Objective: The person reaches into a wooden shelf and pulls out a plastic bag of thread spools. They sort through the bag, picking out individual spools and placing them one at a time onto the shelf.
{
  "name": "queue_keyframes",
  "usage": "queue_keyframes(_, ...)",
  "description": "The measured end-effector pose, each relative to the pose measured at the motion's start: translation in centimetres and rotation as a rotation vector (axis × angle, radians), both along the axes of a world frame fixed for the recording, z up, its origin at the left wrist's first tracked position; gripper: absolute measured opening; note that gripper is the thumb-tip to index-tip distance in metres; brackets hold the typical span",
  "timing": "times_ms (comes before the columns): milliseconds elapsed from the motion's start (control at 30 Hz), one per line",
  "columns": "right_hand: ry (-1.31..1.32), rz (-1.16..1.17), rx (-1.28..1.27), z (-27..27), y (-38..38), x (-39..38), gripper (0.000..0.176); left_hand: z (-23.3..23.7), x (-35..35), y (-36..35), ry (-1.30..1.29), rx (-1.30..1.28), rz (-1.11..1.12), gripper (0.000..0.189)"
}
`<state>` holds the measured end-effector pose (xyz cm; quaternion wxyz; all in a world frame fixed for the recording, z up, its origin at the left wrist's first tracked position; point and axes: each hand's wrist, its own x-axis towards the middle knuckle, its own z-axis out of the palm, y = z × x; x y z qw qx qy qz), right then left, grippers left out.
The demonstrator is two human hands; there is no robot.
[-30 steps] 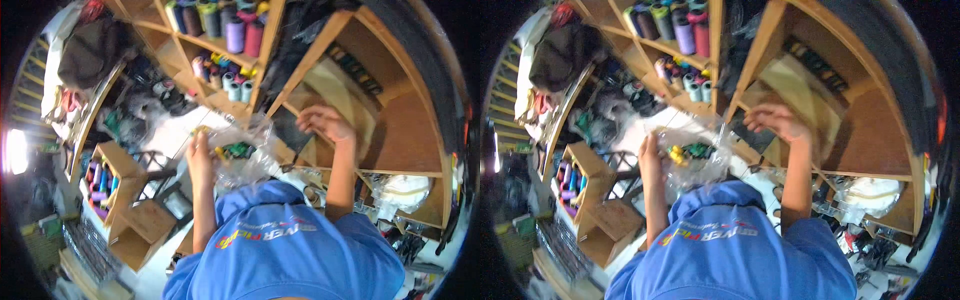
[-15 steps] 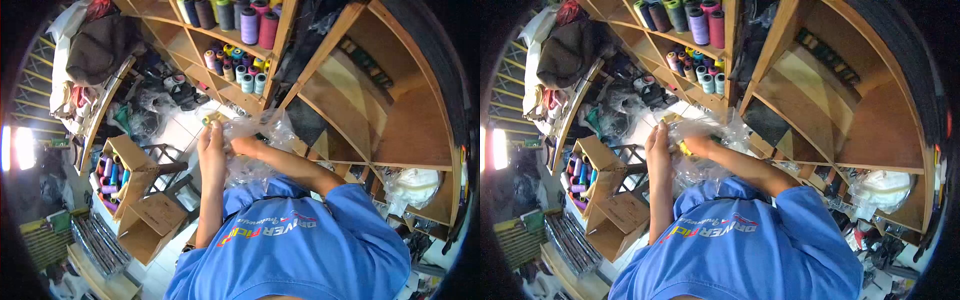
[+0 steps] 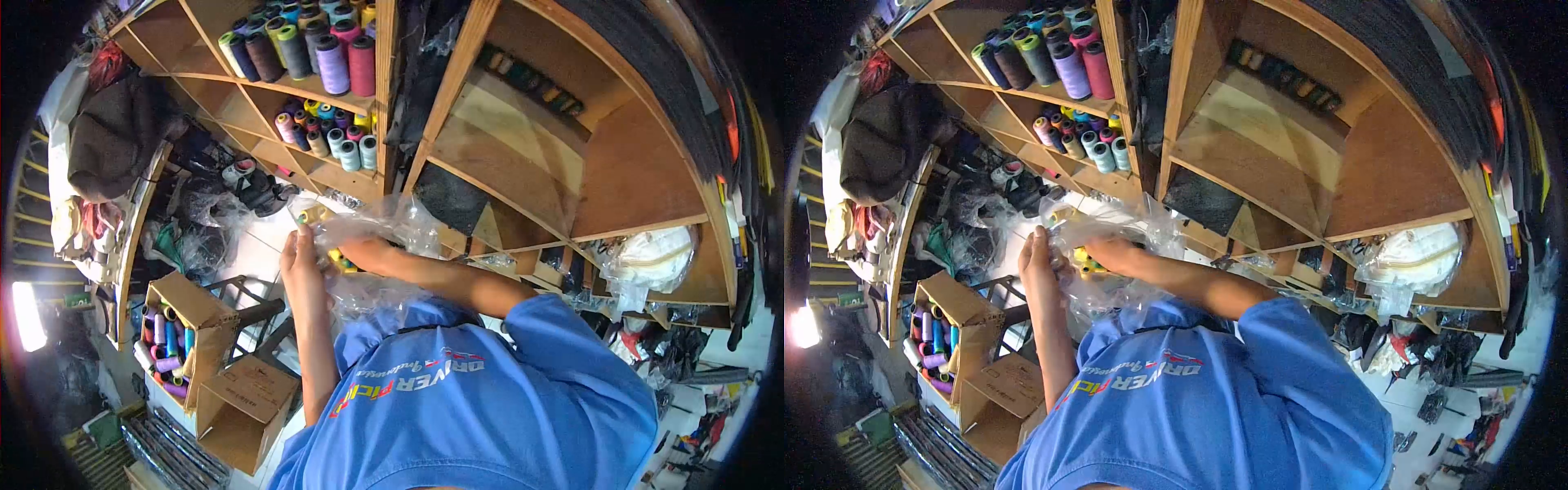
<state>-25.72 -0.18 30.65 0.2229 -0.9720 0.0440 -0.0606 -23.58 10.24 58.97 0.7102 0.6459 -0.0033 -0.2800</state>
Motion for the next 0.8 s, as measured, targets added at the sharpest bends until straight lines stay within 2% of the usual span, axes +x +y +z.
queue_keyframes(133,0.261,0.093,0.239,17.3,-1.4,-4.5,0.034,-1.1,0.9,-0.4,-0.008,-0.05,0.014,0.027)
queue_keyframes(200,0.272,0.087,0.352,22.5,-2.5,-6.6,0.035,-1.1,1.0,-0.7,0.044,-0.083,-0.043,0.027)
queue_keyframes(300,0.154,0.039,0.528,24.8,-5.2,-9.6,0.034,-0.8,0.8,-1.4,-0.017,-0.034,-0.07,0.03)
queue_keyframes(333,0.02,-0.028,0.57,25.5,-6.3,-10.9,0.037,-0.9,0.8,-1.6,-0.018,-0.032,-0.098,0.033)
queue_keyframes(400,-0.018,-0.231,0.679,28.7,-9.1,-13.7,0.04,-0.5,0.7,-2.2,0.018,-0.024,-0.091,0.033)
queue_keyframes(433,-0.143,-0.312,0.606,29.5,-10.7,-14.9,0.037,-0.8,0.9,-2.1,0.028,-0.024,-0.111,0.033)
queue_keyframes(467,-0.357,-0.463,0.736,29.0,-12.7,-16.0,0.036,-0.9,1.0,-2.2,0.037,-0.025,-0.13,0.033)
queue_keyframes(500,-0.336,-0.63,0.717,29.6,-15.2,-17.7,0.037,-0.7,0.5,-2.9,-0.005,-0.005,-0.089,0.032)
queue_keyframes(567,-0.497,-0.971,0.474,31.1,-18.8,-19.7,0.038,-1.6,0.8,-2.9,0.02,-0.043,-0.125,0.032)
queue_keyframes(600,-0.668,-0.986,0.256,30.6,-21.4,-20.7,0.04,-1.9,1.1,-2.9,0.028,-0.061,-0.136,0.032)
queue_keyframes(633,-0.682,-1.124,0.264,29.5,-24.9,-21.9,0.039,-1.4,0.8,-3.0,0.041,-0.045,-0.121,0.031)
queue_keyframes(700,-0.583,-1.458,0.12,30.2,-28.1,-21.9,0.037,-1.3,0.8,-3.1,0.031,-0.036,-0.11,0.031)
queue_keyframes(800,-0.184,-1.569,-0.304,28.7,-34.2,-22.4,0.036,-1.9,0.9,-3.3,0.017,-0.035,-0.125,0.03)
